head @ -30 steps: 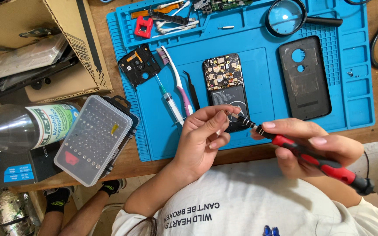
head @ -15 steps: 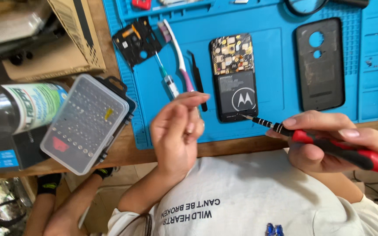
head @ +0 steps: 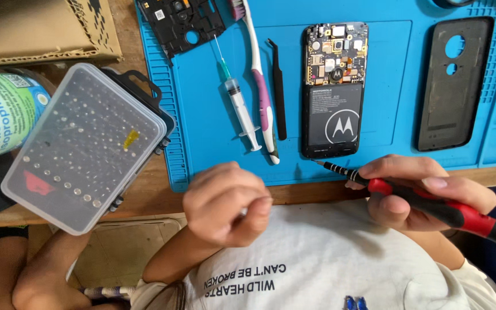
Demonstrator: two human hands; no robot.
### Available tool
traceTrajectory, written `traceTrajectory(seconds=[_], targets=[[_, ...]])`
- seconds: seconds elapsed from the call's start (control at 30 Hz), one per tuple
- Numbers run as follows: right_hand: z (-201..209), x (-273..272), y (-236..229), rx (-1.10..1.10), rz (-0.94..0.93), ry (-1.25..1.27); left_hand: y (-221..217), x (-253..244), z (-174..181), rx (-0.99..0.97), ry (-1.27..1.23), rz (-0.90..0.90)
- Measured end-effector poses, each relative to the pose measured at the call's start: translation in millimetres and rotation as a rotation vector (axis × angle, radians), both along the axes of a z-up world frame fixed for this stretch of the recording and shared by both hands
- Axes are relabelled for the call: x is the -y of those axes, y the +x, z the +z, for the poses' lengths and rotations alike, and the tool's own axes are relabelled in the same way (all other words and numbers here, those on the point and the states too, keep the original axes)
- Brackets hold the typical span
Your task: The person uses a screwdriver to remove screws from a disassembled Motorola smartphone placed on a blue work mat. They carefully place the removed screws into a compartment on the mat and continue unscrewing components from the phone's internal assembly.
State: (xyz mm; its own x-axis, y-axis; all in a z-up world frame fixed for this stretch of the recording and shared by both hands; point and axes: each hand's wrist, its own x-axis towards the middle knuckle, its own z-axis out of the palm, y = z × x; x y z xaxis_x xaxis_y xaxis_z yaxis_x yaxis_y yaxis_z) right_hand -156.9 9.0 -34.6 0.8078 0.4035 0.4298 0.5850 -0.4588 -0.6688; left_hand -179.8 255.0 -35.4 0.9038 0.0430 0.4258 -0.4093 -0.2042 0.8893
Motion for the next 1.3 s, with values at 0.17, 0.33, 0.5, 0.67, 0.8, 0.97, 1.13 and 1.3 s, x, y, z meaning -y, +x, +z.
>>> traceTrajectory(seconds=[0.17, 0.33, 0.5, 0.67, 0.8, 0.97, 1.13, 1.3], targets=[[-7, -3, 6, -0.001, 0.073, 0.150, 3, 1, -5, 0.089, 0.037, -0.056], [-7, -11, 7, 0.000, 0.055, 0.152, 5, -1, -7, 0.072, 0.039, -0.098], [-9, -15, 9, 0.003, 0.058, 0.151, 5, -1, -9, 0.069, 0.041, -0.104], [25, 5, -6, -0.333, 0.135, 0.051, 7, 0, -7, 0.064, 0.052, -0.108], [31, -24, -6, -0.328, -0.022, 0.088, 14, 2, 4, 0.086, 0.032, -0.090], [34, -39, 6, -0.374, -0.020, 0.010, 23, -7, 41, 0.100, 0.125, -0.317], [19, -23, 9, -0.404, -0.154, -0.595, 34, 10, 58, 0.305, 0.183, -0.303], [4, -13, 24, -0.392, 0.086, -0.335, 37, 21, 75, 0.435, 0.278, -0.215]])
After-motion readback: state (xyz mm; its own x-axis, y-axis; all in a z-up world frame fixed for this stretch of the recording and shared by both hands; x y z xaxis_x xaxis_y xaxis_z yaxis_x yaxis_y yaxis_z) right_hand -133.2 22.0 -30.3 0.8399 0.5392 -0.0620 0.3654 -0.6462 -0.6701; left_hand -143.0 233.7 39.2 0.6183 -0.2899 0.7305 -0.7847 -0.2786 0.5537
